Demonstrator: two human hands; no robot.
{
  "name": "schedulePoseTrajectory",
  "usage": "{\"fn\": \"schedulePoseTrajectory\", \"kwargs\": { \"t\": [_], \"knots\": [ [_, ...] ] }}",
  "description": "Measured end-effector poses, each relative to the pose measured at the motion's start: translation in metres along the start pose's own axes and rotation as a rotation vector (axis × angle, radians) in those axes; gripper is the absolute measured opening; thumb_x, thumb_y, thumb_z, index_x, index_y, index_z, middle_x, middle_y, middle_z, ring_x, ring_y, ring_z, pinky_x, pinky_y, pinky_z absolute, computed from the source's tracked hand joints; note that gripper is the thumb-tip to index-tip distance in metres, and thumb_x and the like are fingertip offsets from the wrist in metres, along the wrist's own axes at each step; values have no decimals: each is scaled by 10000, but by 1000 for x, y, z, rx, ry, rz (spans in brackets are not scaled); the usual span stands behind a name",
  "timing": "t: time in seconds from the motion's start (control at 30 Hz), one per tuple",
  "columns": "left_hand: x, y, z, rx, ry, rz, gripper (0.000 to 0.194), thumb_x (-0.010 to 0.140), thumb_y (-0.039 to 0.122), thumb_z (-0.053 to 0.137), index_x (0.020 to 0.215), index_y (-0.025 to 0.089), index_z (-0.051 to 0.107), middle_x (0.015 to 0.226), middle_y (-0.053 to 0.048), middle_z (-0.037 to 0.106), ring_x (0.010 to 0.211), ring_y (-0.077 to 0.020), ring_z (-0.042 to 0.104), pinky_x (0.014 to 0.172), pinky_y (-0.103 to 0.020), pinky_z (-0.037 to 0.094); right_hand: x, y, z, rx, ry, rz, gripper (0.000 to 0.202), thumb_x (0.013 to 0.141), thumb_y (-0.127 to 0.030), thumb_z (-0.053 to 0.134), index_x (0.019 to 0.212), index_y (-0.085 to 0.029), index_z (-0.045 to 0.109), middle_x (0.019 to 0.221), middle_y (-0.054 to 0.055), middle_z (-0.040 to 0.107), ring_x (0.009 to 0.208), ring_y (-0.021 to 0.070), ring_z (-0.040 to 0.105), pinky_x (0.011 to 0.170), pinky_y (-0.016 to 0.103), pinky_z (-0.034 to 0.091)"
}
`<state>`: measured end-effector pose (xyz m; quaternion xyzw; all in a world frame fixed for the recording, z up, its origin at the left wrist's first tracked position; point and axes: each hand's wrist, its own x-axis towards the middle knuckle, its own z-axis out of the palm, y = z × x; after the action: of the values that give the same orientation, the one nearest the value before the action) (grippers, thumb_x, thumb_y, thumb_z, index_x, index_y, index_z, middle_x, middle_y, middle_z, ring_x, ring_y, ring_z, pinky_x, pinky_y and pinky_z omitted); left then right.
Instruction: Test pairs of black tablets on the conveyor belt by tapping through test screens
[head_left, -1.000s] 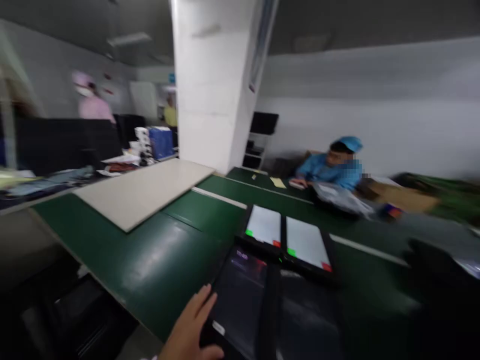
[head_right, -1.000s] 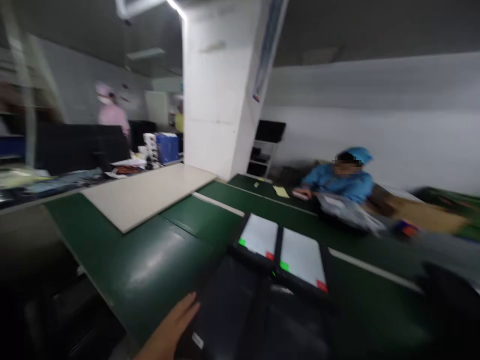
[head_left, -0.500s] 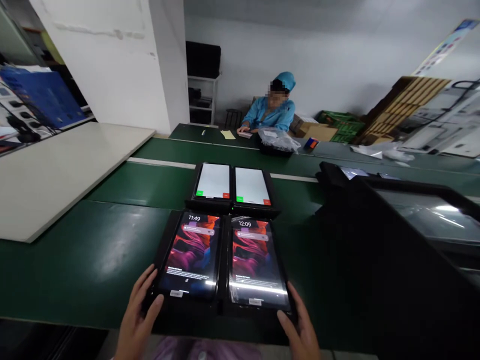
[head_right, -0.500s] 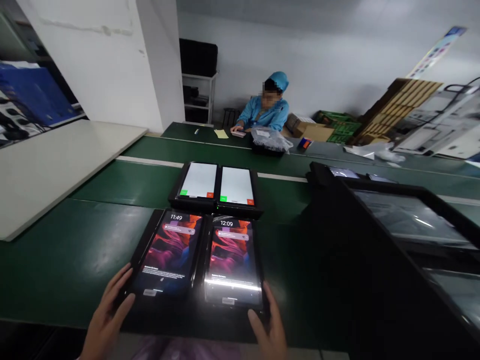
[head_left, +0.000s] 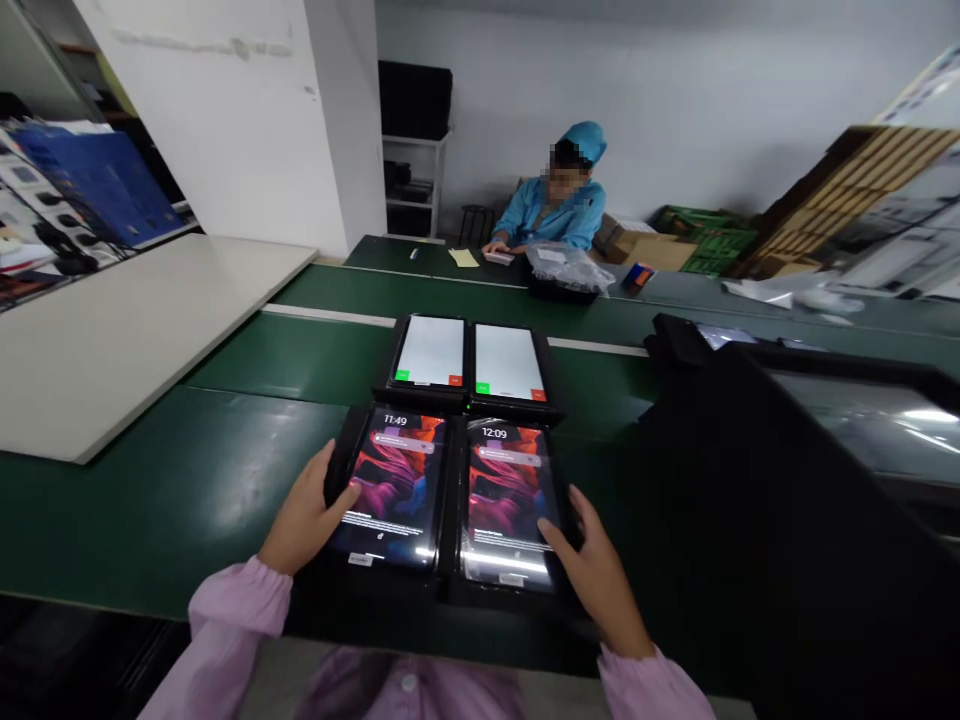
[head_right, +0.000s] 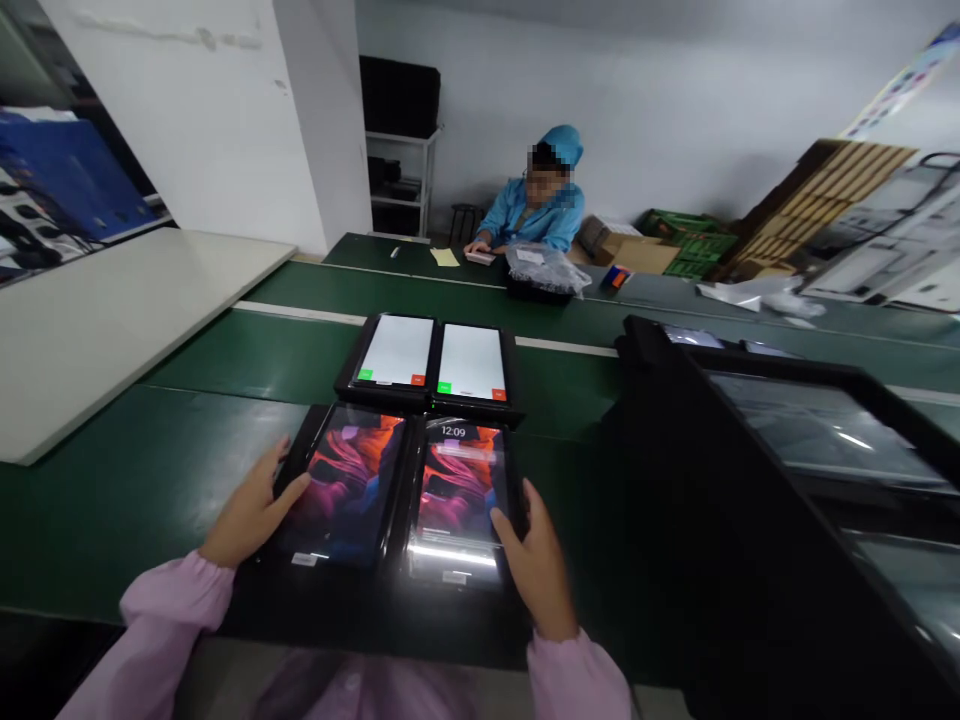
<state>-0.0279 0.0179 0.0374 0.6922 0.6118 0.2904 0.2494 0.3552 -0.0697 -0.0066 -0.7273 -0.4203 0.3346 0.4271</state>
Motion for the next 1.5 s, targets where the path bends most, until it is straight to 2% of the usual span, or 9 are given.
{"fn": "schedulePoseTrajectory", "kwargs": {
  "t": [0.13,0.23,0.33,0.43,0.7,0.93,1.07,1.27,1.5],
  "knots": [
    [10,5,-1,-64,4,-22,698,932,522,488,1513,191,290,1528,-145,393,1390,-300,409,1161,-519,314,8,-9,-1,58,20,-15,814,822,-647,597,1461,-180,409,1487,137,437,1345,313,436,1127,460,339],
    [-10,-6,-7,-111,-65,-70,715,919,545,504,1525,239,280,1560,-106,361,1420,-309,365,1152,-513,329,-12,-5,-7,67,-50,20,769,837,-627,608,1461,-219,418,1525,91,395,1409,292,345,1169,459,266],
    [-35,-20,-12,-78,-166,-136,778,888,569,547,1549,324,217,1616,-57,245,1452,-350,278,1081,-524,419,-35,1,-14,84,-137,64,806,842,-595,638,1518,-287,325,1578,34,304,1447,276,273,1176,457,252],
    [-49,-26,-13,-79,-220,-155,776,866,577,576,1536,363,248,1629,-31,199,1455,-369,256,1012,-510,486,-45,4,-19,111,-178,75,850,837,-578,660,1540,-299,273,1596,28,261,1459,269,241,1178,457,238],
    [-52,-12,-7,-116,-200,-172,745,863,566,589,1513,312,329,1626,-52,218,1461,-346,262,1113,-519,372,-46,-1,-20,66,-135,120,914,767,-573,729,1526,-294,306,1584,44,291,1446,307,264,1172,488,254],
    [-34,-5,0,-75,-140,-99,763,871,551,588,1521,264,309,1621,-80,216,1459,-324,274,1156,-491,325,-25,-17,-14,-59,-49,172,973,685,-667,729,1496,-264,374,1536,91,373,1385,373,362,1131,523,320],
    [-30,-1,5,-137,-114,-136,744,875,545,591,1509,250,335,1619,-94,214,1459,-321,277,1129,-449,377,-19,-17,-7,-157,-22,197,966,692,-691,704,1500,-276,375,1519,101,399,1353,423,392,1087,555,364],
    [-35,-2,8,-192,-106,-160,732,875,543,599,1501,256,350,1624,-87,198,1460,-314,278,1136,-449,367,-21,-8,-6,-147,-15,145,911,734,-650,693,1505,-297,360,1476,72,463,1298,395,469,1031,512,443],
    [-35,-2,9,-217,-81,-145,692,895,520,579,1494,250,361,1618,-91,215,1473,-313,237,1189,-481,262,-20,-11,-5,-142,-23,213,949,705,-717,678,1501,-318,350,1506,93,419,1310,430,442,1004,571,434]
  ]
}}
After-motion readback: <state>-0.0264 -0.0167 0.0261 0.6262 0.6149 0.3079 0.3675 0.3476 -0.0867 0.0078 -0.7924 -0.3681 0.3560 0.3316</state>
